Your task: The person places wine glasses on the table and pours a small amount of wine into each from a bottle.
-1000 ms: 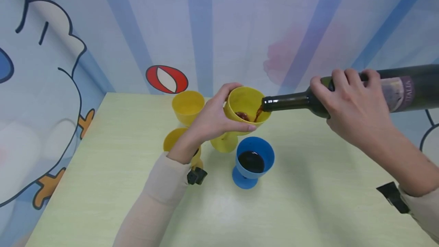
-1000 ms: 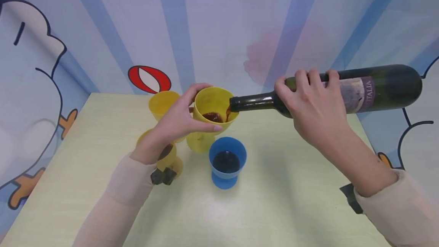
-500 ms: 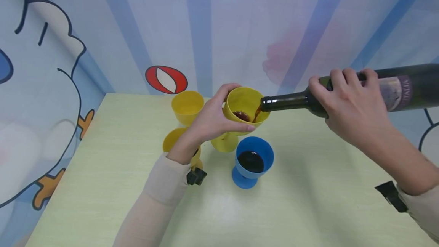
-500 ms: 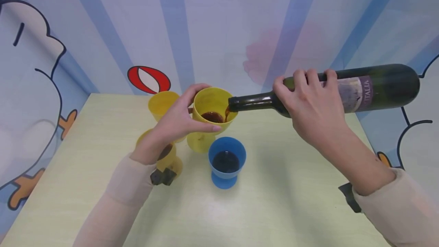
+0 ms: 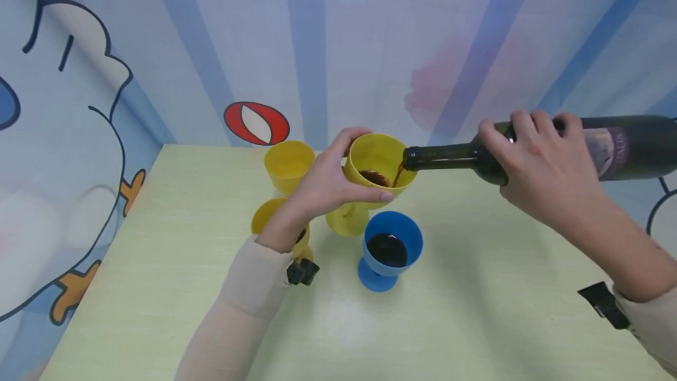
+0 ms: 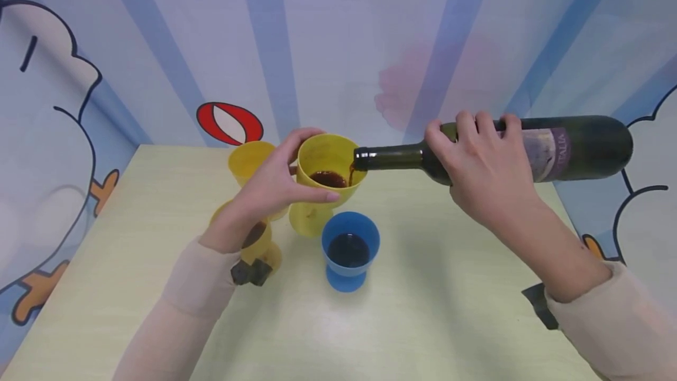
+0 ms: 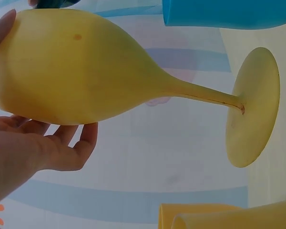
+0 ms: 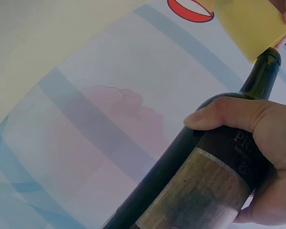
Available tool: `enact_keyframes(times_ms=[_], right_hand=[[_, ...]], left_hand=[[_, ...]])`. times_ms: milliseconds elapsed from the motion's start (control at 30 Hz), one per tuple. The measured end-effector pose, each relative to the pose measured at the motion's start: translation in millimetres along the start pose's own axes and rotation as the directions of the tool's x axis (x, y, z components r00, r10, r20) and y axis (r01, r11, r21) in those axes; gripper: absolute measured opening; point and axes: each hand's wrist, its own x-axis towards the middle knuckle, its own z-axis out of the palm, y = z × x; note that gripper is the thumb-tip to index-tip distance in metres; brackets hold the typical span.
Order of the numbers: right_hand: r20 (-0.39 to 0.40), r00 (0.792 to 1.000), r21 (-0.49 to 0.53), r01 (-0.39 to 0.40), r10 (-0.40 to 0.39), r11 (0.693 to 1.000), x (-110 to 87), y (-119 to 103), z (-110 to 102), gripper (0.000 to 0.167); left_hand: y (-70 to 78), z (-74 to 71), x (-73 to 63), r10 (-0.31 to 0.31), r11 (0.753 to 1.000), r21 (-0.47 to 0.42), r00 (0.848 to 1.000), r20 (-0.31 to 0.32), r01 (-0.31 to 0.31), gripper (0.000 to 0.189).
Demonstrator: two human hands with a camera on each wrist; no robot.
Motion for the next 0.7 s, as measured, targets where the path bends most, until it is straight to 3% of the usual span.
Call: enact_keyframes(times_ms=[467,700], right_hand=[[0.109,0.992,0.136,-0.074,0.060,0.988,2.4,0.2,-4.7,0.074],[0.210,0.972,0.200,-0.152,0.109,0.968,0.9,-0.2,-1.2,0.083]], left_hand=[[8.9,-10.1,-2.4,0.019,0.997,-0.072,1.000,0.004,-0.018,0.076],[8.1,-10.7,-1.9,0.020,0.996,-0.090,1.000,0.007,-0.020,0.077]])
